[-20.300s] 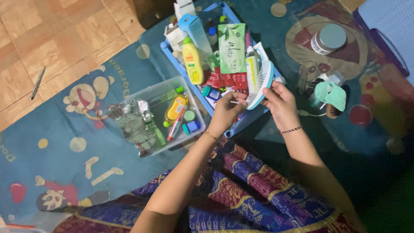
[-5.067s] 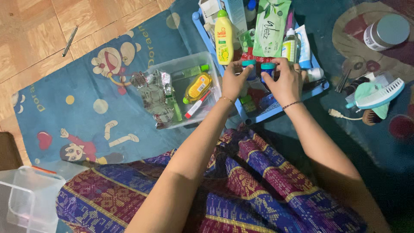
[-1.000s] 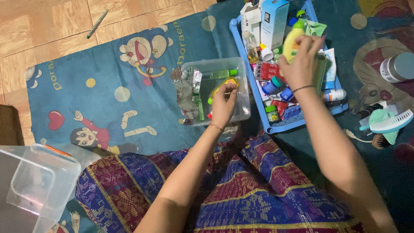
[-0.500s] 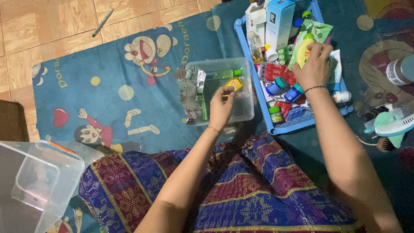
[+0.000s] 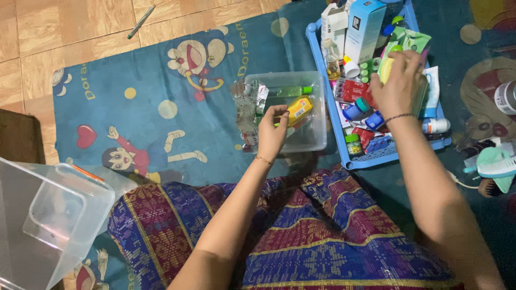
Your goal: The person organizes skincare products by moving various bottles, packets, and containers from a blue plastic tray into a clear plastic bin and a smaller clear container.
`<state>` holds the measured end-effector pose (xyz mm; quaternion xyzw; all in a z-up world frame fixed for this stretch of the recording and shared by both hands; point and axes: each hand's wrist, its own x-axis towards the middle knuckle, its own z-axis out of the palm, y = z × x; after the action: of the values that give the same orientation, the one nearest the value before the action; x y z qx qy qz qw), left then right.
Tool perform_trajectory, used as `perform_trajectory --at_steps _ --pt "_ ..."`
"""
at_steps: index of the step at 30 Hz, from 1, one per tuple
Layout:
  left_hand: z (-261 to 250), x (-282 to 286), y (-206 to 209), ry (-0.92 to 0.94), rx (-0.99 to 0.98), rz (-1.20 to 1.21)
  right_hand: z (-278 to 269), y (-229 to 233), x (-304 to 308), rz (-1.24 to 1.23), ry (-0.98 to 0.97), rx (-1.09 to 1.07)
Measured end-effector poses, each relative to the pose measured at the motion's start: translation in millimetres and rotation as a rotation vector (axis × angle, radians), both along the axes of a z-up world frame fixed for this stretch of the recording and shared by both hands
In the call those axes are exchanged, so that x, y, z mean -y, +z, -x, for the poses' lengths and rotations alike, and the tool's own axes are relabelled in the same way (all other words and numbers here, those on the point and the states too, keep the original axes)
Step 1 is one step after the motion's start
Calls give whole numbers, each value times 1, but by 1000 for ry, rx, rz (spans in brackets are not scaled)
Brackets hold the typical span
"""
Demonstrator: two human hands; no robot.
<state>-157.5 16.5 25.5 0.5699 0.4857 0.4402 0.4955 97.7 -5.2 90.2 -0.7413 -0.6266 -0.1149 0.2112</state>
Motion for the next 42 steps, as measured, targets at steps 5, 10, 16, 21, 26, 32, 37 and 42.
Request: perform_trajectory --at_steps 5,10,16,21,26,32,37,42 --pt "6 5 -8 29 23 32 70 -4 -11 102 325 -210" --pt "10 19 -8 22 -116 70 120 -22 -13 229 643 -95" --pt "12 30 -7 -13 -97 -58 124 -42 -27 347 702 41" --pt "12 30 -3 -15 -127 20 124 -53 -32 350 717 150" --pt "13 30 -6 -11 -102 -11 124 -52 -32 312 724 210" --pt "12 29 6 -14 -105 43 124 -41 -26 293 706 308" --pt "13 32 34 36 -151 -126 123 -28 -21 234 645 250" --pt "11 34 60 64 -158 -251 115 -6 -14 203 554 -72"
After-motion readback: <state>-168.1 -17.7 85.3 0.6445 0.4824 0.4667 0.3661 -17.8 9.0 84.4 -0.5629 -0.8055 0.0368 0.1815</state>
